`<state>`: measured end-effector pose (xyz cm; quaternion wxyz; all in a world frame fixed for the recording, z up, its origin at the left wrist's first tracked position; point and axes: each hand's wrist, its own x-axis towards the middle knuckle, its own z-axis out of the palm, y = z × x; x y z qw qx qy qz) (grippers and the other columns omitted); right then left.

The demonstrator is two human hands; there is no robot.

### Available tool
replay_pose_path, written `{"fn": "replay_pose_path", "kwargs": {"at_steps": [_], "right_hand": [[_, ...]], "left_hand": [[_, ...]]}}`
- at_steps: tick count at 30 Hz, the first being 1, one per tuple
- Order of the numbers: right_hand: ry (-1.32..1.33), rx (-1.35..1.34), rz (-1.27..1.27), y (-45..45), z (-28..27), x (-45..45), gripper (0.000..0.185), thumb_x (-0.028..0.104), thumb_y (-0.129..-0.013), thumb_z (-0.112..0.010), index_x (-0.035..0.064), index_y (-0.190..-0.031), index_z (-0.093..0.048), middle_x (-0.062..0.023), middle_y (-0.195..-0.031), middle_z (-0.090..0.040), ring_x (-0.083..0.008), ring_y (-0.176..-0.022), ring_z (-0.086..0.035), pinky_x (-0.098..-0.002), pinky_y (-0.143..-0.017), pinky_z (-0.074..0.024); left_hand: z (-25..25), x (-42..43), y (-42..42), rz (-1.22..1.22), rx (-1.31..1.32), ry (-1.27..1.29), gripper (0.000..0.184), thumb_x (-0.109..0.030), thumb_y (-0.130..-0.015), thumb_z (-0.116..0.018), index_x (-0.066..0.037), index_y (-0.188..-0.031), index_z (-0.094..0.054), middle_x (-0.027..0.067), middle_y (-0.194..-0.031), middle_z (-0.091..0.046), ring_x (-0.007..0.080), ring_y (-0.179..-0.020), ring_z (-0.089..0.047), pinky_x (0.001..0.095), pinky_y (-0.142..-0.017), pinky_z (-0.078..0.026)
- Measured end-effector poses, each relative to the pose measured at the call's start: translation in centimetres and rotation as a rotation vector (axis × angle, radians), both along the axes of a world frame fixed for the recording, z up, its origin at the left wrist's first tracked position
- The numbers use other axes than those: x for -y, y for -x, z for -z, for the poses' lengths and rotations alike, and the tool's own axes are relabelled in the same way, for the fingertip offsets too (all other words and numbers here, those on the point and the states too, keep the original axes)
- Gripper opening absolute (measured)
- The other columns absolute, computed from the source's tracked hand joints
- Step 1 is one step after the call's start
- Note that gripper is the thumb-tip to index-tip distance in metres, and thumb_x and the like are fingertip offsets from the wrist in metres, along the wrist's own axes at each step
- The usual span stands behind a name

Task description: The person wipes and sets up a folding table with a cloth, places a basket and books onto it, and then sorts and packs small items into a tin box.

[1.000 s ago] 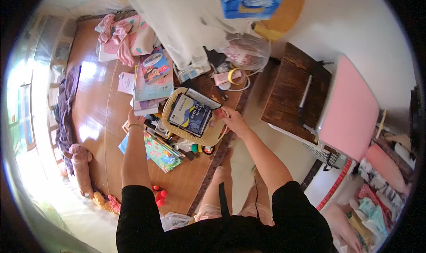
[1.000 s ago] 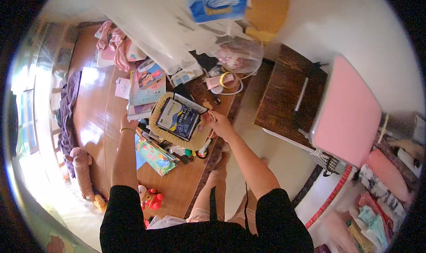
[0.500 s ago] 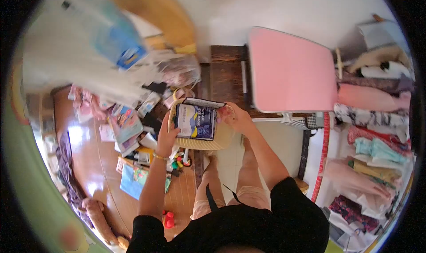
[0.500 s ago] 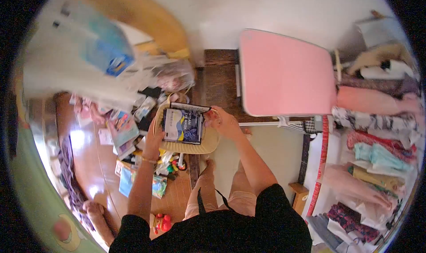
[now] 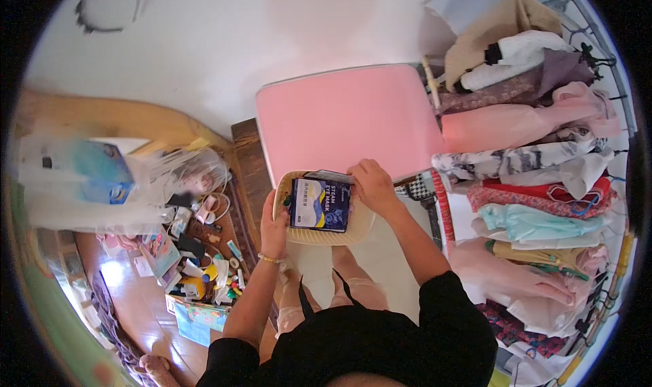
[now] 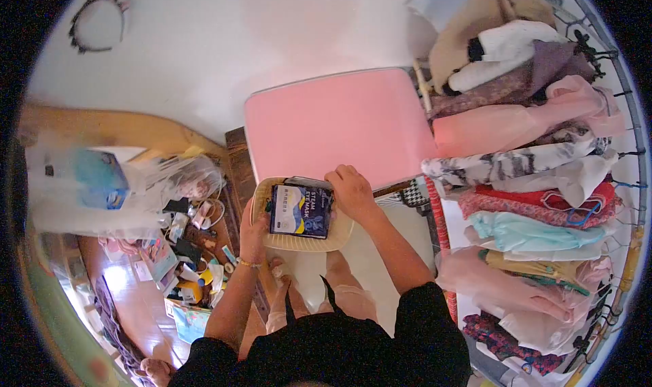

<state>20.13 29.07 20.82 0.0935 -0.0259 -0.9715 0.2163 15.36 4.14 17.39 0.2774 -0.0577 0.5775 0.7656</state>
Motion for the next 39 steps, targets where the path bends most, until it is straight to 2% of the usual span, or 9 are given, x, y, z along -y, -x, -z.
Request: {"fn": "replay_pose_path", "kwargs": {"at_steps": [2, 8, 11, 14, 20, 26, 29, 32, 39], "right_hand": [[-0.038, 0.024, 0.002, -1.0, -1.1, -2.9, 0.025, 0.004, -0.07, -0.056, 0.0078, -0.094, -0.056, -0.0079, -0.089, -0.051, -0.0248, -0.086, -0.051, -0.035, -0.071, -0.0446], [0.04, 0.043, 0.162, -2.5, -2.5, -9.5, 0.045, 0.003, -0.069, -0.059, 0.0077, -0.112, -0.049, -0.0119, -0.1, -0.049, -0.0293, -0.093, -0.051, -0.0376, -0.078, -0.0442], [0.136, 0.121, 0.269, -2.6, -0.9, -12.3, 0.045, 0.003, -0.068, -0.061, 0.0065, -0.11, -0.047, -0.0129, -0.1, -0.049, -0.0316, -0.094, -0.051, -0.04, -0.079, -0.0435], [0.066, 0.237, 0.244, -2.4, 1.3, -14.4, 0.032, 0.005, -0.069, -0.06, 0.0054, -0.099, -0.05, -0.0127, -0.095, -0.051, -0.0318, -0.092, -0.052, -0.0413, -0.076, -0.0438], [-0.144, 0.194, 0.232, -0.1, 2.8, -15.7, 0.016, 0.013, -0.071, -0.06, 0.0077, -0.084, -0.052, -0.0078, -0.08, -0.055, -0.0294, -0.077, -0.057, -0.0405, -0.065, -0.045], [-0.204, 0.216, 0.233, 2.7, 2.7, -15.5, 0.017, 0.016, -0.07, -0.062, 0.0077, -0.081, -0.052, -0.0081, -0.08, -0.056, -0.0295, -0.076, -0.057, -0.0401, -0.066, -0.0456], [0.025, 0.187, 0.133, 3.2, 2.6, -16.9, 0.017, 0.016, -0.071, -0.062, 0.0069, -0.08, -0.051, -0.0097, -0.08, -0.056, -0.0312, -0.077, -0.056, -0.0418, -0.067, -0.0451], [0.075, 0.188, 0.118, 3.1, 4.1, -19.0, 0.016, 0.016, -0.072, -0.062, 0.0062, -0.079, -0.051, -0.0112, -0.079, -0.055, -0.0326, -0.077, -0.056, -0.0432, -0.067, -0.0448], [-0.047, 0.186, 0.141, 4.3, 3.0, -19.3, 0.017, 0.015, -0.069, -0.065, 0.004, -0.073, -0.052, -0.0117, -0.074, -0.055, -0.0322, -0.074, -0.056, -0.0402, -0.063, -0.044]], "left_hand": [[-0.7, -3.7, 0.1, -0.007, 0.042, -0.001, 0.054, 0.006, -0.078, -0.042, -0.007, -0.13, -0.035, 0.0008, -0.091, -0.049, 0.0065, -0.072, -0.043, 0.0188, -0.065, -0.039], [1.3, -11.5, 0.3, 0.036, -0.032, 0.058, 0.051, 0.004, -0.077, -0.044, -0.004, -0.128, -0.038, 0.0013, -0.092, -0.049, 0.0073, -0.075, -0.045, 0.0197, -0.065, -0.041], [0.8, -13.8, 0.2, 0.017, -0.019, 0.027, 0.051, 0.002, -0.076, -0.044, -0.003, -0.127, -0.038, 0.0012, -0.09, -0.05, 0.0076, -0.074, -0.045, 0.0201, -0.064, -0.041], [-0.3, -15.3, 0.2, 0.024, -0.006, 0.098, 0.052, 0.002, -0.075, -0.044, -0.003, -0.126, -0.039, 0.0009, -0.088, -0.05, 0.0078, -0.071, -0.045, 0.0206, -0.063, -0.041], [0.5, -15.9, 0.5, 0.033, -0.019, 0.104, 0.053, 0.002, -0.072, -0.043, -0.005, -0.125, -0.04, 0.0012, -0.082, -0.049, 0.008, -0.067, -0.045, 0.021, -0.06, -0.041], [1.3, -16.9, 1.3, -0.008, 0.027, 0.141, 0.053, 0.003, -0.072, -0.043, -0.007, -0.124, -0.041, 0.0015, -0.081, -0.049, 0.0079, -0.064, -0.045, 0.0211, -0.056, -0.041], [1.3, -17.3, 2.0, -0.052, 0.108, 0.085, 0.053, 0.004, -0.072, -0.043, -0.007, -0.124, -0.04, 0.0016, -0.08, -0.049, 0.0077, -0.063, -0.045, 0.0208, -0.055, -0.041], [0.7, -18.0, 2.7, -0.061, 0.149, 0.091, 0.053, 0.005, -0.073, -0.043, -0.008, -0.124, -0.04, 0.0016, -0.08, -0.049, 0.0075, -0.062, -0.045, 0.02, -0.054, -0.041], [1.8, -19.3, 2.8, -0.032, 0.152, 0.113, 0.049, 0.003, -0.076, -0.044, -0.008, -0.124, -0.039, 0.0009, -0.078, -0.048, 0.007, -0.059, -0.044, 0.0191, -0.051, -0.039]]}}
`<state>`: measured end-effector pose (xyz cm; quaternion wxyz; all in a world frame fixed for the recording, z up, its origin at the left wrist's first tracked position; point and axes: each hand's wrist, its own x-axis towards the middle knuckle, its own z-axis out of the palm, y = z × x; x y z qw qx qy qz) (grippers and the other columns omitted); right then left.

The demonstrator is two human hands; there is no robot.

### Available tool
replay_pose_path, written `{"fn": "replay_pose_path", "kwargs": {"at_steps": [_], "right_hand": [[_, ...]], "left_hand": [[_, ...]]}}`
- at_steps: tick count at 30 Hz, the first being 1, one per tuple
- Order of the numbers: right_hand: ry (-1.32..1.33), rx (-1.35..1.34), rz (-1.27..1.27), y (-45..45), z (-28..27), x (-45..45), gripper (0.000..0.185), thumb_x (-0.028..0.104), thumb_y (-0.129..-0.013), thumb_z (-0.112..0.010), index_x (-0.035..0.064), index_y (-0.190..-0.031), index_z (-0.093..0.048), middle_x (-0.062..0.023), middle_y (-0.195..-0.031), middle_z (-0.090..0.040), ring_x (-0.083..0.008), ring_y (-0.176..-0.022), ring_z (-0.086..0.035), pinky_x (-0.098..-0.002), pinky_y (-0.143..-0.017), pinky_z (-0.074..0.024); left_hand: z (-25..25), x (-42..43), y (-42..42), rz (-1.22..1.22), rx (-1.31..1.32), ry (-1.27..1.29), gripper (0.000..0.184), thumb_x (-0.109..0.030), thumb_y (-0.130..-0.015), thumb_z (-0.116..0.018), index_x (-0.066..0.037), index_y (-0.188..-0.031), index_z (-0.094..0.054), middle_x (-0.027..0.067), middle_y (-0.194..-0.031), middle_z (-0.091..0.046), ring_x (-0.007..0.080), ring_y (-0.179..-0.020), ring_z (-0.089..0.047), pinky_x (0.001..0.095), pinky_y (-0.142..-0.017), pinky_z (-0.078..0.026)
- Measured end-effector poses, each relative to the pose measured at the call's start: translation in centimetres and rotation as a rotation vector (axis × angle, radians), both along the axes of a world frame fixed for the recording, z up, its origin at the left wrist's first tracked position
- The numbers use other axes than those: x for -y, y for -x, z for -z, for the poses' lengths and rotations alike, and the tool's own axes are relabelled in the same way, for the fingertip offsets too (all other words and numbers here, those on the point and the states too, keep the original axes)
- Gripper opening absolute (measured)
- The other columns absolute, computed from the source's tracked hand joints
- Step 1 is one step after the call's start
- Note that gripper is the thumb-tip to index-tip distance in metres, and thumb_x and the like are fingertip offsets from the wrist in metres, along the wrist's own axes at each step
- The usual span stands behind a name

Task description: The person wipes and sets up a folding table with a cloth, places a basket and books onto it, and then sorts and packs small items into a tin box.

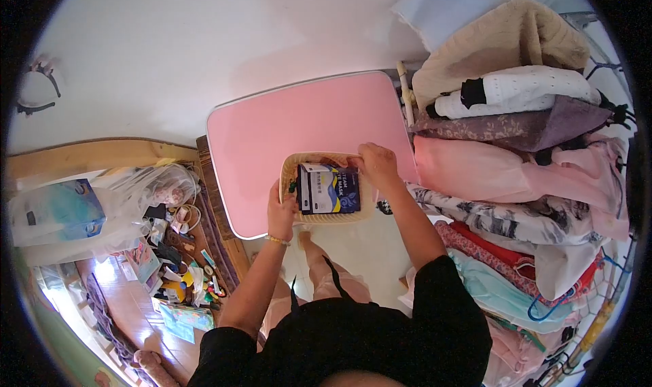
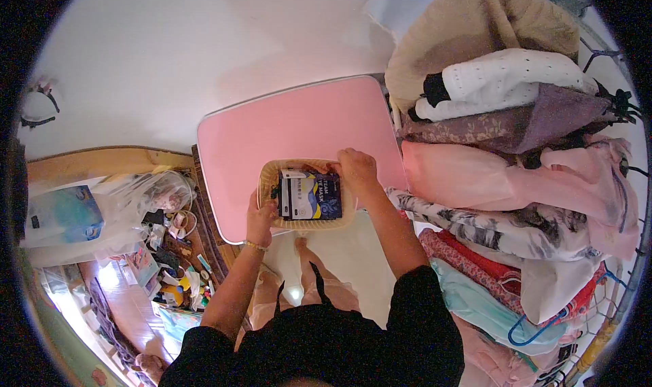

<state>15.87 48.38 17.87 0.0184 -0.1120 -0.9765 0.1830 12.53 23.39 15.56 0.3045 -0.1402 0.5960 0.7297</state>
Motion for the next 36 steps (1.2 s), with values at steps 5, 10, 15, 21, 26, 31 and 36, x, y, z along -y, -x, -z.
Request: {"fn": "replay_pose_path", "kwargs": {"at_steps": [5, 10, 15, 21, 26, 31, 36], "right_hand": [[0.11, -0.143, -0.075, 0.2, -0.6, -1.8, 0.024, 0.019, -0.069, -0.065, 0.0079, -0.089, -0.057, -0.0098, -0.092, -0.055, -0.0315, -0.097, -0.05, -0.0415, -0.079, -0.0421], [0.11, -0.128, -0.343, 1.2, -4.5, 0.2, 0.028, 0.017, -0.064, -0.065, 0.0101, -0.09, -0.059, -0.0081, -0.095, -0.054, -0.0278, -0.097, -0.047, -0.0391, -0.083, -0.0379], [-0.232, -0.286, -0.3, 2.5, -1.8, -0.4, 0.008, 0.009, -0.066, -0.056, 0.0101, -0.073, -0.058, -0.0023, -0.072, -0.051, -0.0219, -0.081, -0.047, -0.0367, -0.074, -0.037], [-0.27, -0.215, -0.326, 3.1, -0.3, -2.0, 0.012, 0.013, -0.067, -0.056, 0.01, -0.078, -0.058, -0.0042, -0.078, -0.053, -0.0225, -0.086, -0.048, -0.0365, -0.077, -0.0381], [-0.045, -0.225, -0.139, 2.3, -2.4, 0.0, 0.032, 0.018, -0.064, -0.067, 0.0087, -0.093, -0.054, -0.0067, -0.088, -0.051, -0.0261, -0.092, -0.05, -0.0379, -0.078, -0.0403], [0.167, 0.126, -0.471, 1.0, -1.1, 2.7, 0.04, 0.019, -0.065, -0.068, 0.0065, -0.097, -0.048, -0.0101, -0.09, -0.05, -0.0283, -0.086, -0.054, -0.0383, -0.073, -0.044], [-0.164, 0.163, -0.504, 1.4, 0.8, 2.5, 0.035, 0.016, -0.063, -0.066, 0.0075, -0.091, -0.046, -0.0091, -0.085, -0.05, -0.0251, -0.079, -0.056, -0.0371, -0.068, -0.0459]], "left_hand": [[0.4, -1.0, 0.5, -0.009, 0.029, -0.013, 0.048, 0.002, -0.078, -0.046, -0.008, -0.124, -0.039, 0.0011, -0.079, -0.051, 0.0071, -0.059, -0.045, 0.0194, -0.05, -0.04], [1.1, -2.1, 1.3, -0.03, 0.039, -0.023, 0.048, 0.002, -0.079, -0.047, -0.008, -0.125, -0.039, 0.0015, -0.083, -0.053, 0.0069, -0.06, -0.047, 0.0196, -0.049, -0.04], [0.5, -2.5, 1.7, -0.043, 0.093, -0.024, 0.048, 0.003, -0.078, -0.045, -0.007, -0.125, -0.038, 0.0029, -0.085, -0.054, 0.0079, -0.062, -0.048, 0.0207, -0.051, -0.043], [1.8, -2.4, 1.6, -0.028, 0.134, -0.049, 0.047, 0.003, -0.078, -0.045, -0.006, -0.123, -0.038, 0.0053, -0.092, -0.053, 0.0111, -0.068, -0.051, 0.0245, -0.058, -0.045], [3.9, -2.7, 1.9, -0.075, 0.182, -0.096, 0.05, 0.004, -0.076, -0.045, -0.006, -0.124, -0.037, 0.0072, -0.098, -0.053, 0.0132, -0.077, -0.054, 0.0263, -0.063, -0.047], [2.7, -4.4, 2.2, -0.048, 0.021, -0.095, 0.051, 0.006, -0.075, -0.044, -0.006, -0.125, -0.037, 0.007, -0.104, -0.051, 0.0112, -0.082, -0.051, 0.0245, -0.065, -0.046], [2.0, -5.9, 2.0, -0.005, 0.034, -0.058, 0.056, 0.008, -0.072, -0.043, -0.006, -0.126, -0.035, 0.0067, -0.11, -0.049, 0.0107, -0.083, -0.049, 0.0223, -0.065, -0.044]]}}
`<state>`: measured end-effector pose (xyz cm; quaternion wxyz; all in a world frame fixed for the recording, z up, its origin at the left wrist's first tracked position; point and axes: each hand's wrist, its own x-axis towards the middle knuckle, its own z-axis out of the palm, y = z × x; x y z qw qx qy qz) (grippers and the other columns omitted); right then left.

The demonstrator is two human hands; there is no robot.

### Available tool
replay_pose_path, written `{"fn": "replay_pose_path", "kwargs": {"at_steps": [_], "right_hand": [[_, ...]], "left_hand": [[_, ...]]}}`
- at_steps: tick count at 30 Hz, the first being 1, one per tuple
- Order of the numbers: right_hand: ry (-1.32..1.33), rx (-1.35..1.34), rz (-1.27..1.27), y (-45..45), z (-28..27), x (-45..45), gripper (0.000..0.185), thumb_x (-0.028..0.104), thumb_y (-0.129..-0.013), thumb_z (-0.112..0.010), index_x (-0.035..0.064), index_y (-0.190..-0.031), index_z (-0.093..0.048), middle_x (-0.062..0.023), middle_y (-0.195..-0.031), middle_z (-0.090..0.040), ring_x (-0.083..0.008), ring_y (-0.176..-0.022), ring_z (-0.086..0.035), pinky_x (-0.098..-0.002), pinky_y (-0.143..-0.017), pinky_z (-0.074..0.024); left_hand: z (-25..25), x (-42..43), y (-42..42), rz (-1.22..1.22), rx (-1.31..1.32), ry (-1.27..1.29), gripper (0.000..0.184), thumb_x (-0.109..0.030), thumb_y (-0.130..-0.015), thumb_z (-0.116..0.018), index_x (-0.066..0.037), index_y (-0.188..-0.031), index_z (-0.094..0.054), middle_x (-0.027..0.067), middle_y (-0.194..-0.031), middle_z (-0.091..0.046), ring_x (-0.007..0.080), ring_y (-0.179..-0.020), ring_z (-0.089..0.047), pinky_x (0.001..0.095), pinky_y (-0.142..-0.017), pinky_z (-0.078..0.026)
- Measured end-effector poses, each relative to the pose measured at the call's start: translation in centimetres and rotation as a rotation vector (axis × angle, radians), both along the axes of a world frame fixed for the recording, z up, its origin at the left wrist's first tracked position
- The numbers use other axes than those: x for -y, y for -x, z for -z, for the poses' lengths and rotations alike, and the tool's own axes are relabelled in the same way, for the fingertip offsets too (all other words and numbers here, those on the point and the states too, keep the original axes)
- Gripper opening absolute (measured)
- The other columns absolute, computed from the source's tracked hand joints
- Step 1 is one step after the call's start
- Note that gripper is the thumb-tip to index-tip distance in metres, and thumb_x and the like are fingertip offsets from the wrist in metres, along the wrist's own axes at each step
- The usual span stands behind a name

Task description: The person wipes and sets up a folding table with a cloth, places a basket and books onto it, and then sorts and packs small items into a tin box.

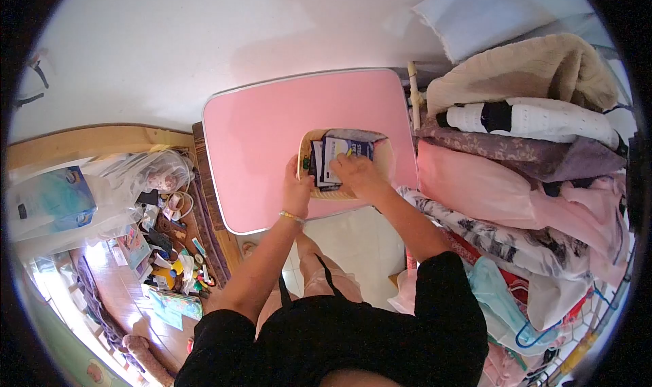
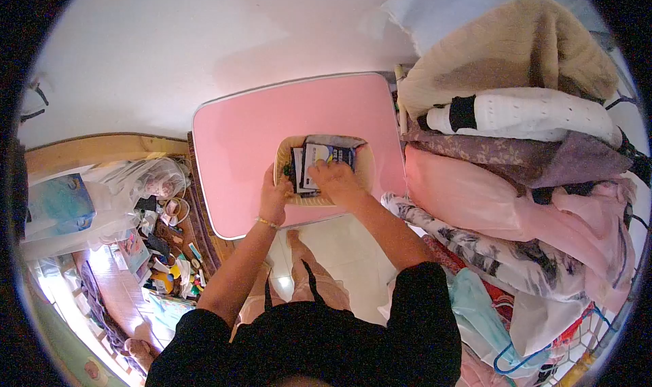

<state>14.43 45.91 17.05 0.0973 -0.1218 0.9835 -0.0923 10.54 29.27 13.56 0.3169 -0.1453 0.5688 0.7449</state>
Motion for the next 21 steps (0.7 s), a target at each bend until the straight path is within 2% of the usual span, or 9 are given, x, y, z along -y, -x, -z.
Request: {"fn": "replay_pose_path", "kwargs": {"at_steps": [1, 4, 7, 10, 13, 16, 18, 21], "right_hand": [[-0.052, -0.022, 0.008, 0.0, 0.2, -0.2, 0.034, 0.016, -0.063, -0.065, 0.0079, -0.091, -0.046, -0.0086, -0.085, -0.05, -0.0242, -0.079, -0.057, -0.0369, -0.068, -0.0461], [-0.075, -0.013, 0.084, -0.2, 0.5, -0.9, 0.049, 0.022, -0.058, -0.073, 0.0076, -0.095, -0.046, -0.0089, -0.085, -0.048, -0.0236, -0.085, -0.055, -0.0344, -0.069, -0.0463], [-0.094, -0.068, 0.157, -0.2, 1.5, -1.4, 0.046, 0.02, -0.059, -0.073, 0.0065, -0.094, -0.047, -0.0086, -0.089, -0.05, -0.0239, -0.083, -0.056, -0.0341, -0.069, -0.0463], [0.25, 0.066, 0.307, 0.2, 0.0, -3.1, 0.034, 0.016, -0.063, -0.071, 0.0053, -0.088, -0.051, -0.0084, -0.087, -0.052, -0.0246, -0.078, -0.056, -0.0338, -0.066, -0.0451], [0.368, -0.156, 0.487, -0.3, -1.7, -4.6, 0.017, 0.013, -0.069, -0.065, 0.0064, -0.081, -0.055, -0.0089, -0.083, -0.054, -0.0283, -0.078, -0.054, -0.037, -0.068, -0.0431], [0.324, -0.481, 0.651, -1.5, -1.8, -5.6, 0.012, 0.01, -0.072, -0.063, 0.006, -0.08, -0.055, -0.0098, -0.081, -0.054, -0.0278, -0.078, -0.053, -0.0378, -0.066, -0.0423], [0.401, -0.431, 0.766, -2.2, -0.4, -6.6, 0.028, 0.009, -0.073, -0.061, 0.0072, -0.1, -0.054, -0.0101, -0.086, -0.055, -0.0257, -0.078, -0.054, -0.0341, -0.068, -0.0441], [0.599, -0.344, 0.891, -2.0, 1.6, -7.7, 0.047, 0.009, -0.076, -0.06, 0.0095, -0.121, -0.046, -0.0105, -0.089, -0.055, -0.0231, -0.077, -0.054, -0.031, -0.069, -0.0451]], "left_hand": [[-0.9, -0.3, 0.2, -0.012, 0.054, 0.003, 0.058, 0.008, -0.071, -0.044, -0.005, -0.126, -0.034, 0.0069, -0.112, -0.048, 0.0111, -0.084, -0.049, 0.0226, -0.064, -0.044], [0.3, -1.1, 0.2, -0.012, -0.022, -0.02, 0.059, 0.007, -0.071, -0.044, -0.006, -0.127, -0.033, 0.0069, -0.112, -0.047, 0.0115, -0.083, -0.05, 0.0231, -0.062, -0.044], [1.6, -2.4, 0.4, -0.019, -0.048, 0.008, 0.059, 0.008, -0.071, -0.044, -0.005, -0.127, -0.034, 0.0072, -0.109, -0.049, 0.0111, -0.082, -0.05, 0.0231, -0.061, -0.044], [2.9, -3.4, 1.2, -0.017, 0.084, 0.011, 0.057, 0.007, -0.071, -0.045, -0.004, -0.126, -0.035, 0.0088, -0.108, -0.05, 0.0111, -0.085, -0.05, 0.023, -0.062, -0.045], [3.0, -5.3, 2.0, -0.059, 0.058, -0.022, 0.054, 0.005, -0.073, -0.044, -0.003, -0.126, -0.035, 0.0102, -0.108, -0.051, 0.0122, -0.085, -0.05, 0.0236, -0.064, -0.045], [3.9, -8.6, 3.6, -0.122, -0.02, -0.053, 0.052, 0.003, -0.076, -0.044, -0.003, -0.126, -0.035, 0.0109, -0.109, -0.05, 0.0148, -0.086, -0.052, 0.0253, -0.067, -0.045], [2.9, -10.8, 5.0, -0.094, 0.064, -0.047, 0.051, -0.001, -0.078, -0.046, -0.003, -0.127, -0.033, 0.0113, -0.11, -0.049, 0.0171, -0.094, -0.05, 0.0269, -0.075, -0.044], [4.7, -14.9, 6.9, -0.074, -0.148, 0.057, 0.05, -0.006, -0.081, -0.048, -0.002, -0.127, -0.031, 0.0154, -0.112, -0.05, 0.0241, -0.098, -0.052, 0.0314, -0.08, -0.043]]}}
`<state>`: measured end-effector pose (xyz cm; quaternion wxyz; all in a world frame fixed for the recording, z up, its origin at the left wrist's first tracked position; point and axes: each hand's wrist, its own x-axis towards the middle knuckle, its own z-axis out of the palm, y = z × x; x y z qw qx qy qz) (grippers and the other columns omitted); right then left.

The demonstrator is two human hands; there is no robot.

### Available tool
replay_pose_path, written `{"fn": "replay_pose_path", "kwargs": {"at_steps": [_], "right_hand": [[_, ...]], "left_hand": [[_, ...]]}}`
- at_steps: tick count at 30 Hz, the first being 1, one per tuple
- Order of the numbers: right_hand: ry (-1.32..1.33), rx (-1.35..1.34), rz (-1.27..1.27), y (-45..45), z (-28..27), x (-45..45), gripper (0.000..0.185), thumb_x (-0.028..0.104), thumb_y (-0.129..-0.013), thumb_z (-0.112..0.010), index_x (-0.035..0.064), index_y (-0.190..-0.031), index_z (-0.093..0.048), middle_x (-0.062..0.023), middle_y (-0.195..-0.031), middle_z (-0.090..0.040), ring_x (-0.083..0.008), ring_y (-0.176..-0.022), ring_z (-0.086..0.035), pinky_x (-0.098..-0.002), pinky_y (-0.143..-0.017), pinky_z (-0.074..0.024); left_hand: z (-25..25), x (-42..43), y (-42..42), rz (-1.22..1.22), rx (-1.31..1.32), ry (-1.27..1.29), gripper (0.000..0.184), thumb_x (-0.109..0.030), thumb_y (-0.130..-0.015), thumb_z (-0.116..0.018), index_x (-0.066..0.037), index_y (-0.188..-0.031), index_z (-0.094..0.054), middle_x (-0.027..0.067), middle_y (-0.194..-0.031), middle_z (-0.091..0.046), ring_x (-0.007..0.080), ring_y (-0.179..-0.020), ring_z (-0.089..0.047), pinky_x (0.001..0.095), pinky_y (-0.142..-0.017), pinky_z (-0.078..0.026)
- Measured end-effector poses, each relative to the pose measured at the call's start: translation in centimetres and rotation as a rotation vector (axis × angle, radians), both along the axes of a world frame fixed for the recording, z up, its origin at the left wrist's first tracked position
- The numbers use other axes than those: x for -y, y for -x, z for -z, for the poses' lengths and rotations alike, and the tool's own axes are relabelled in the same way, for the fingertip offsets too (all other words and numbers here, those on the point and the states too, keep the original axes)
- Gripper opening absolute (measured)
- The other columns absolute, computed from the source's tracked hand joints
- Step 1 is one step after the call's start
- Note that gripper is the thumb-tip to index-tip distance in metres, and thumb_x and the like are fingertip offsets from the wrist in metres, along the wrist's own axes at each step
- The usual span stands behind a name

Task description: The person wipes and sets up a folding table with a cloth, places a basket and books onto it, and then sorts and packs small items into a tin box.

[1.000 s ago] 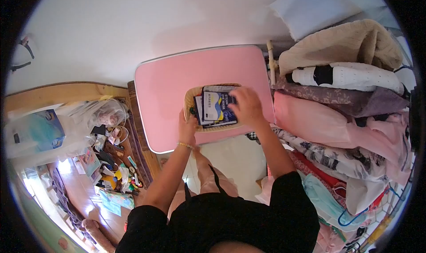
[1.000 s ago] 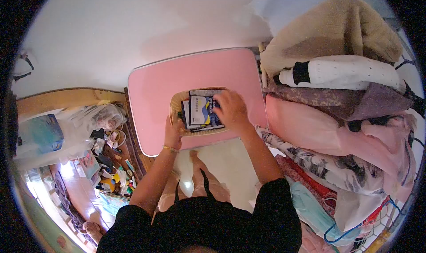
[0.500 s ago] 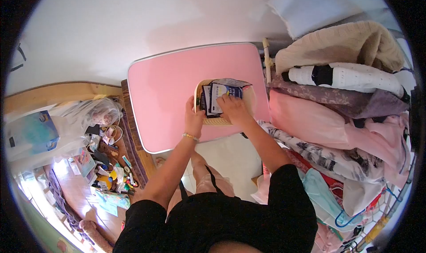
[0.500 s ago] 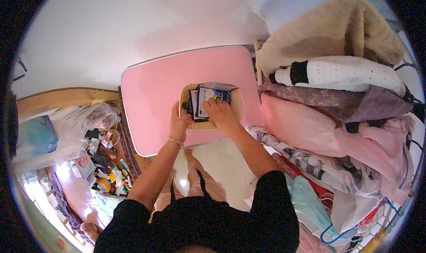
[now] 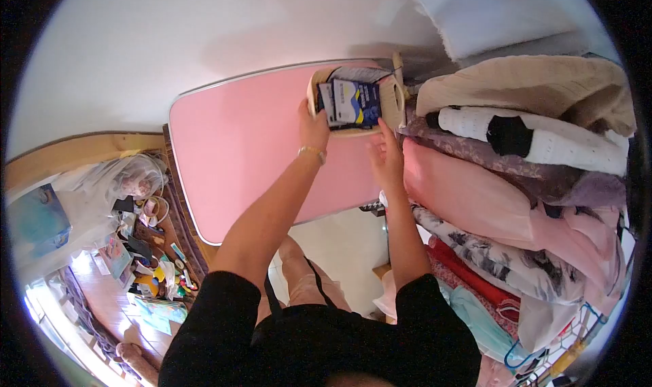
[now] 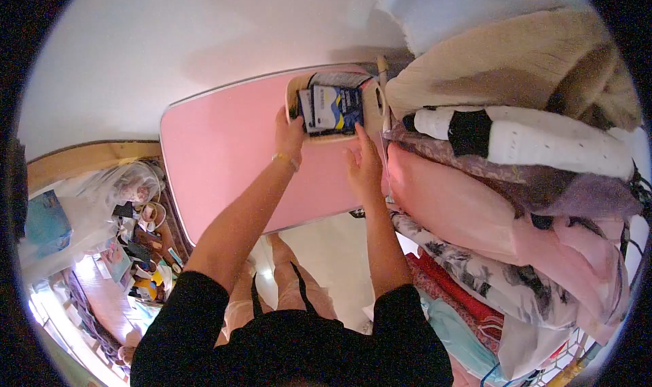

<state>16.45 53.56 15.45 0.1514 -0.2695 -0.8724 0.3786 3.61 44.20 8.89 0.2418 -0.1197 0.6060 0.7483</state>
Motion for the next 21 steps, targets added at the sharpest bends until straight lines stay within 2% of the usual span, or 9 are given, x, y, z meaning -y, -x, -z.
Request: {"fn": "replay_pose_path", "kwargs": {"at_steps": [2, 5, 6, 9, 10, 12, 15, 19, 21], "right_hand": [[0.185, 0.038, 0.026, 1.2, 1.5, -0.8, 0.059, 0.01, -0.077, -0.06, 0.0113, -0.131, -0.037, -0.0109, -0.09, -0.055, -0.0212, -0.078, -0.054, -0.0293, -0.07, -0.0455], [0.055, 0.006, 0.02, 2.6, 3.9, -2.6, 0.057, 0.01, -0.078, -0.059, 0.0122, -0.131, -0.038, -0.0107, -0.089, -0.054, -0.0204, -0.078, -0.054, -0.0295, -0.068, -0.0456], [-0.002, 0.013, 0.034, 3.1, 3.9, -2.8, 0.052, 0.012, -0.078, -0.06, 0.008, -0.126, -0.043, -0.0116, -0.089, -0.055, -0.0201, -0.078, -0.055, -0.0299, -0.068, -0.0456], [-0.082, -0.021, 0.109, 4.2, 5.2, -3.7, 0.046, 0.013, -0.078, -0.061, 0.0031, -0.12, -0.047, -0.012, -0.086, -0.056, -0.0205, -0.078, -0.055, -0.0305, -0.067, -0.0457], [-0.15, -0.014, 0.1, 4.5, 5.5, -4.0, 0.045, 0.021, -0.08, -0.061, 0.0017, -0.118, -0.048, -0.0119, -0.089, -0.058, -0.0173, -0.075, -0.058, -0.0281, -0.068, -0.0465], [-0.112, 0.024, 0.164, 5.2, 5.7, -4.3, 0.044, 0.023, -0.079, -0.062, 0.0009, -0.116, -0.05, -0.0114, -0.086, -0.059, -0.0169, -0.074, -0.058, -0.0278, -0.067, -0.0465], [-0.097, 0.081, 0.197, 5.9, 5.6, -4.6, 0.042, 0.025, -0.079, -0.063, 0.0018, -0.112, -0.053, -0.0101, -0.081, -0.061, -0.0163, -0.072, -0.058, -0.0274, -0.067, -0.0464], [-0.197, 0.066, 0.188, 5.7, 6.2, -5.0, 0.04, 0.025, -0.078, -0.064, 0.0046, -0.111, -0.055, -0.0081, -0.081, -0.062, -0.0156, -0.072, -0.058, -0.0273, -0.066, -0.0465], [-0.008, 0.048, 0.158, 5.2, 7.0, -5.2, 0.038, 0.023, -0.078, -0.064, 0.0075, -0.112, -0.055, -0.0071, -0.086, -0.061, -0.0146, -0.071, -0.057, -0.0272, -0.065, -0.0465]], "left_hand": [[2.0, -2.0, 1.7, 0.033, -0.182, 0.093, 0.05, -0.012, -0.08, -0.053, 0.0, -0.125, -0.033, 0.0206, -0.114, -0.049, 0.0324, -0.102, -0.05, 0.0351, -0.088, -0.038], [2.1, -2.9, 4.5, 0.262, -0.236, 0.068, 0.052, -0.017, -0.078, -0.057, 0.0, -0.123, -0.035, 0.0214, -0.116, -0.046, 0.0342, -0.106, -0.047, 0.0362, -0.09, -0.037], [1.2, -3.0, 4.6, 0.277, -0.294, 0.266, 0.052, -0.02, -0.076, -0.06, 0.0, -0.12, -0.038, 0.022, -0.117, -0.044, 0.0358, -0.109, -0.043, 0.0386, -0.091, -0.037], [0.6, -3.3, 3.2, 0.06, -0.489, 0.466, 0.051, -0.02, -0.075, -0.06, 0.0, -0.118, -0.04, 0.0226, -0.118, -0.042, 0.0367, -0.112, -0.039, 0.0401, -0.09, -0.036], [1.0, -3.2, 3.3, 0.103, -0.53, 0.416, 0.05, -0.02, -0.075, -0.06, 0.0, -0.117, -0.041, 0.0227, -0.116, -0.043, 0.0367, -0.11, -0.041, 0.0402, -0.089, -0.037], [1.4, -3.0, 3.4, 0.183, -0.599, 0.312, 0.048, -0.019, -0.076, -0.059, 0.001, -0.116, -0.042, 0.023, -0.113, -0.046, 0.0368, -0.107, -0.043, 0.0404, -0.089, -0.037], [1.8, -2.0, 5.5, 0.327, -0.455, 0.081, 0.048, -0.018, -0.077, -0.057, 0.002, -0.118, -0.04, 0.0236, -0.109, -0.05, 0.0372, -0.102, -0.048, 0.0402, -0.088, -0.039], [1.2, 0.9, 5.3, 0.262, -0.284, 0.148, 0.053, -0.02, -0.081, -0.054, 0.001, -0.126, -0.036, 0.019, -0.115, -0.053, 0.0286, -0.106, -0.051, 0.0361, -0.09, -0.04], [2.9, 4.3, 4.6, 0.149, -0.35, 0.087, 0.045, -0.017, -0.083, -0.052, 0.001, -0.123, -0.042, 0.0176, -0.112, -0.055, 0.0252, -0.104, -0.053, 0.0336, -0.089, -0.041]]}}
